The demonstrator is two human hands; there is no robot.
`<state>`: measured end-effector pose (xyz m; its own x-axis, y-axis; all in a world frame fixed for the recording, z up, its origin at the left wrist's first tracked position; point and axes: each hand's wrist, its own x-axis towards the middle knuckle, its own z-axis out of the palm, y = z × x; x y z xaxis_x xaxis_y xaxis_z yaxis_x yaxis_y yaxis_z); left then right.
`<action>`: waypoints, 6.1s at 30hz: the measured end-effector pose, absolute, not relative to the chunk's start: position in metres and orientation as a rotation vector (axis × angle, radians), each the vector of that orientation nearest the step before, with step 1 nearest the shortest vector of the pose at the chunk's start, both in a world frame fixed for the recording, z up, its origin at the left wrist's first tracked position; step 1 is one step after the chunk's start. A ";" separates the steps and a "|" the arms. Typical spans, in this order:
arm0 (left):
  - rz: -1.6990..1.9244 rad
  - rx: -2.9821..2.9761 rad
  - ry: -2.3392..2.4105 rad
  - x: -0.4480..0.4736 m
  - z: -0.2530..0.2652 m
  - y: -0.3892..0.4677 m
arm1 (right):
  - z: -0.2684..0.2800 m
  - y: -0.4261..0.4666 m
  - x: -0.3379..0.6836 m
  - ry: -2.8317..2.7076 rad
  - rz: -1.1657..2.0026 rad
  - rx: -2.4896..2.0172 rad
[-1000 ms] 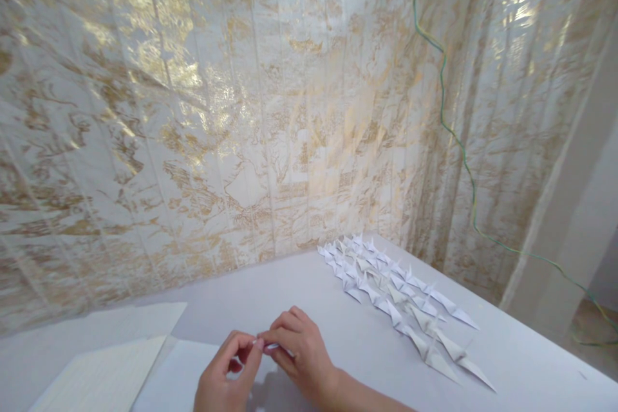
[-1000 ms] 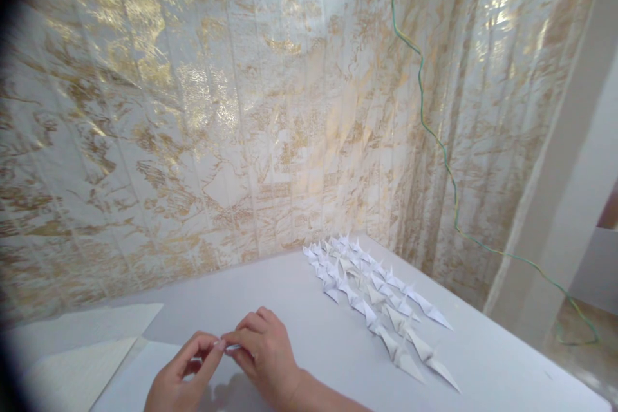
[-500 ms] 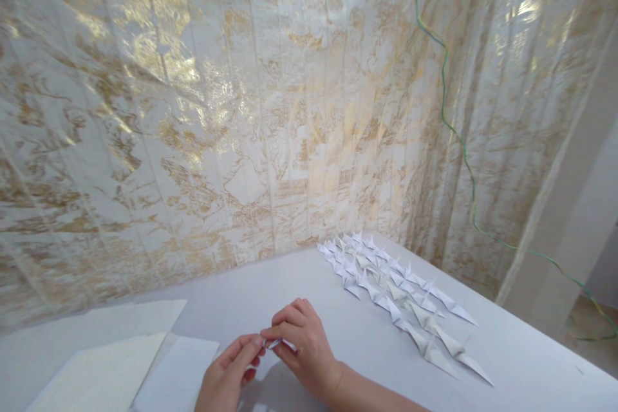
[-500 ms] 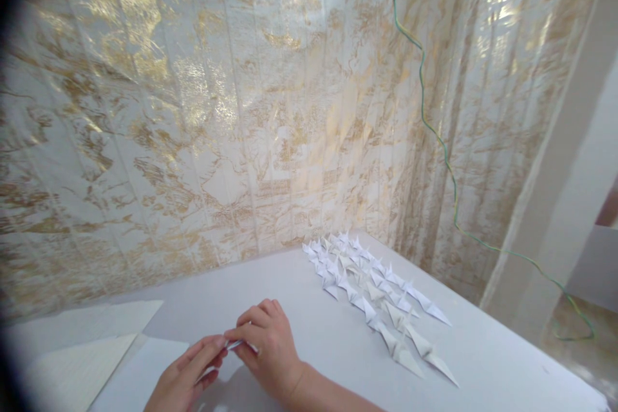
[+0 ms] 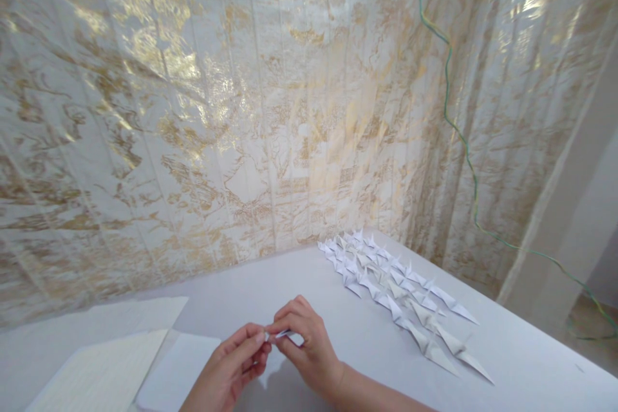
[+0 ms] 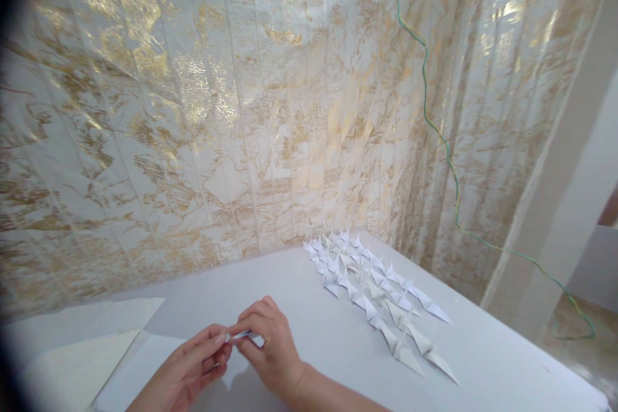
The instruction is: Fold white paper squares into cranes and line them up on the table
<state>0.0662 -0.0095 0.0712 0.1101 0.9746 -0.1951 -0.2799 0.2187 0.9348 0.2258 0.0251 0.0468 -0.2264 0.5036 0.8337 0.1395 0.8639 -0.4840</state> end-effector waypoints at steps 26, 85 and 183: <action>1.169 2.202 1.574 0.057 0.056 -0.014 | 0.047 0.015 0.213 -1.501 0.981 -0.886; 1.293 1.434 1.438 0.071 0.022 -0.003 | 0.020 0.041 0.209 -1.205 1.313 -0.676; 1.143 1.582 1.451 0.056 0.006 0.000 | 0.001 0.045 0.204 -1.115 1.596 -0.627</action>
